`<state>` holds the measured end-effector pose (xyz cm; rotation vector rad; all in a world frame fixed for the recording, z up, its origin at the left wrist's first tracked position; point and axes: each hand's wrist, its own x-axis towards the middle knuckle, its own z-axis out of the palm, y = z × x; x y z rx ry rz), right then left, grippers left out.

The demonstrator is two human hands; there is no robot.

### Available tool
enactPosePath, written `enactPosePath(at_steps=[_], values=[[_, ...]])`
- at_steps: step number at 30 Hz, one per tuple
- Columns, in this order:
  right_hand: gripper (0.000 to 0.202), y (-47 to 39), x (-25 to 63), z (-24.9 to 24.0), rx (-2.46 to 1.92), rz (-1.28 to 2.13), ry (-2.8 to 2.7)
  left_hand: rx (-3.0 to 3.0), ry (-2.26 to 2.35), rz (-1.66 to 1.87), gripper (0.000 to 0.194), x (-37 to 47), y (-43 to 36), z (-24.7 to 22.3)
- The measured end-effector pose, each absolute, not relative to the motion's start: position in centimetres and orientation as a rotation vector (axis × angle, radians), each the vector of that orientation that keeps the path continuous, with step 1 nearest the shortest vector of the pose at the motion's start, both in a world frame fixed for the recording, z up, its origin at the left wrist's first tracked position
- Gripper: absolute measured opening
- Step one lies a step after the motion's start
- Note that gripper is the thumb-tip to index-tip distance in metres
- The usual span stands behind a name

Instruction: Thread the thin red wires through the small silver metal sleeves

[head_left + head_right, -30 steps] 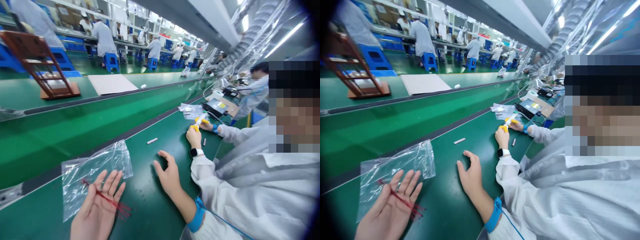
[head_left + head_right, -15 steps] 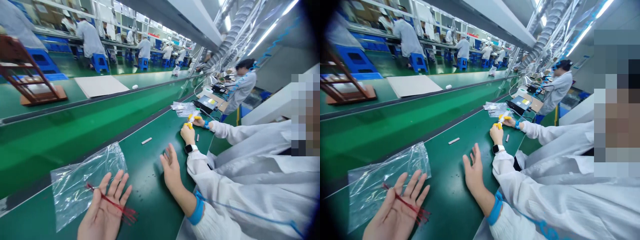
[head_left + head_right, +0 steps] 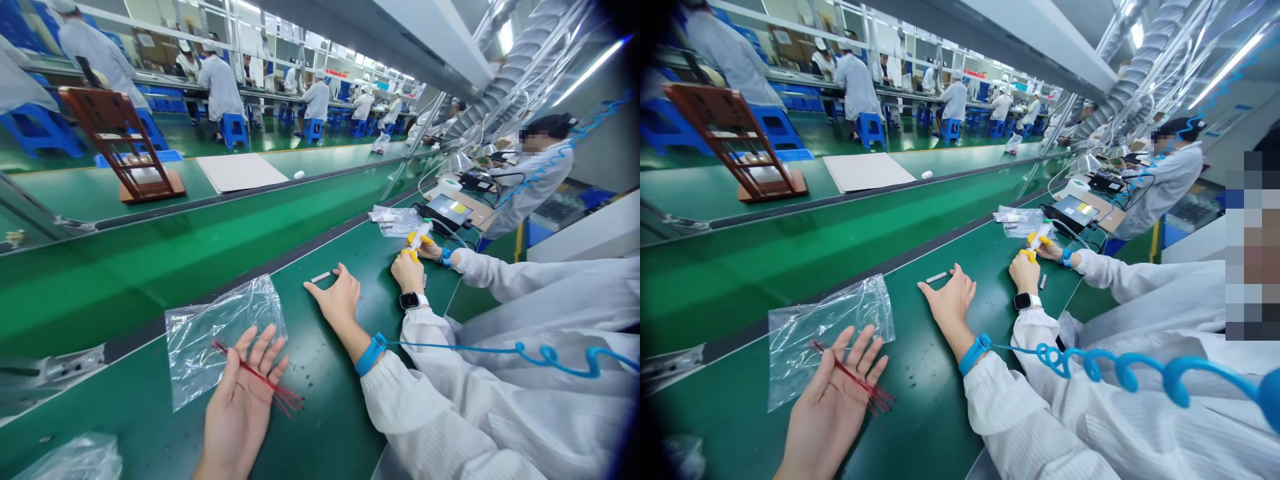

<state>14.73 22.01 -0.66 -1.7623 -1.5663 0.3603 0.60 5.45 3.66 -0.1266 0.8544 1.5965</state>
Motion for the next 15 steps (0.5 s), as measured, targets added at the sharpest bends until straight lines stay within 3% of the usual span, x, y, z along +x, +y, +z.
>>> enactPosePath(at_steps=[15], values=[[0.064, 20.6, 14.4, -0.2, -1.769, 0.337, -1.628, -0.024, 0.79, 1.628, 0.027, 0.6, 5.1, 3.7]])
